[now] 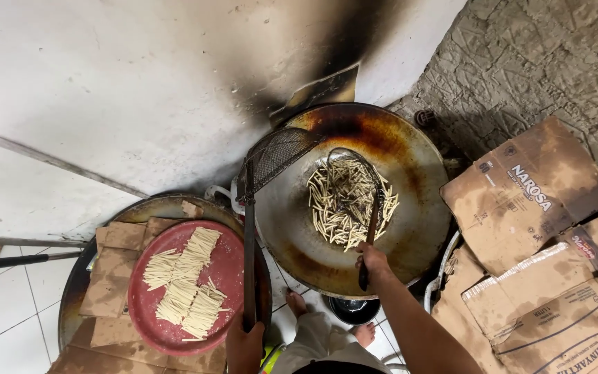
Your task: Frying a batch of noodles in a large wok using a metal strainer and a wooden spatula to ensure even cooking.
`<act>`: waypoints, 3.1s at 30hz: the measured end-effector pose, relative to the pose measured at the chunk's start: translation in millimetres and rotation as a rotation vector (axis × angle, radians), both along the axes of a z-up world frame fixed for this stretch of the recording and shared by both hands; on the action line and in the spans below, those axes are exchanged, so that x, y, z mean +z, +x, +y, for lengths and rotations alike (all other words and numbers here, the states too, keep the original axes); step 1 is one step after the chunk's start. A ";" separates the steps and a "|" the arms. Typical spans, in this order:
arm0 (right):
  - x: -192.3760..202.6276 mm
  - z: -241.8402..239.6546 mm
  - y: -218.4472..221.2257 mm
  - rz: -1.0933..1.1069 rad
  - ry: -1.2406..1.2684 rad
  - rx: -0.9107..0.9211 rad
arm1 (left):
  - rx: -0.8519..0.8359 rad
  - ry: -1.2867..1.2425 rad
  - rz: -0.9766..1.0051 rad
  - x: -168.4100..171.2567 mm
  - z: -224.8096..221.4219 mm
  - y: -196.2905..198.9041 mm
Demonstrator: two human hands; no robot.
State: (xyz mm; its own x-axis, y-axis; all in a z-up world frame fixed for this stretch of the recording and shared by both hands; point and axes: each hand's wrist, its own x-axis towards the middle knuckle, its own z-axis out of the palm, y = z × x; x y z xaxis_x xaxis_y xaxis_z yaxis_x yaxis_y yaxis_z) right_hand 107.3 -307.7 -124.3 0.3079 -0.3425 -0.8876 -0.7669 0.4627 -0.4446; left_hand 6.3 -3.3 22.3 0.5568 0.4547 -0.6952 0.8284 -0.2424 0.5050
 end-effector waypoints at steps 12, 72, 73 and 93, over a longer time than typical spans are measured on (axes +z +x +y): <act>20.9 -39.6 49.5 -0.063 -0.436 0.521 | 0.013 0.053 -0.003 -31.2 12.2 5.0; 117.1 -67.8 -105.5 0.265 -0.464 0.757 | -0.141 0.047 -0.009 -55.0 10.7 10.2; 97.5 -68.9 -108.3 0.265 -0.466 0.753 | -0.143 0.044 -0.011 -50.9 9.2 10.6; 93.6 -51.1 -133.7 0.170 -0.278 0.711 | -0.149 0.014 -0.064 -34.2 -2.0 10.6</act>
State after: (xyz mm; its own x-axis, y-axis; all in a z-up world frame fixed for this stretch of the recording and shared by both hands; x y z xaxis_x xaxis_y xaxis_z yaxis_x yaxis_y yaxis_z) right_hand -26.4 -358.7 -30.7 0.4041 -0.3306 -0.8529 -0.9055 -0.2762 -0.3220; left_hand 16.9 -5.2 -11.9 0.6615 0.3736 -0.6503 0.7492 -0.3676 0.5510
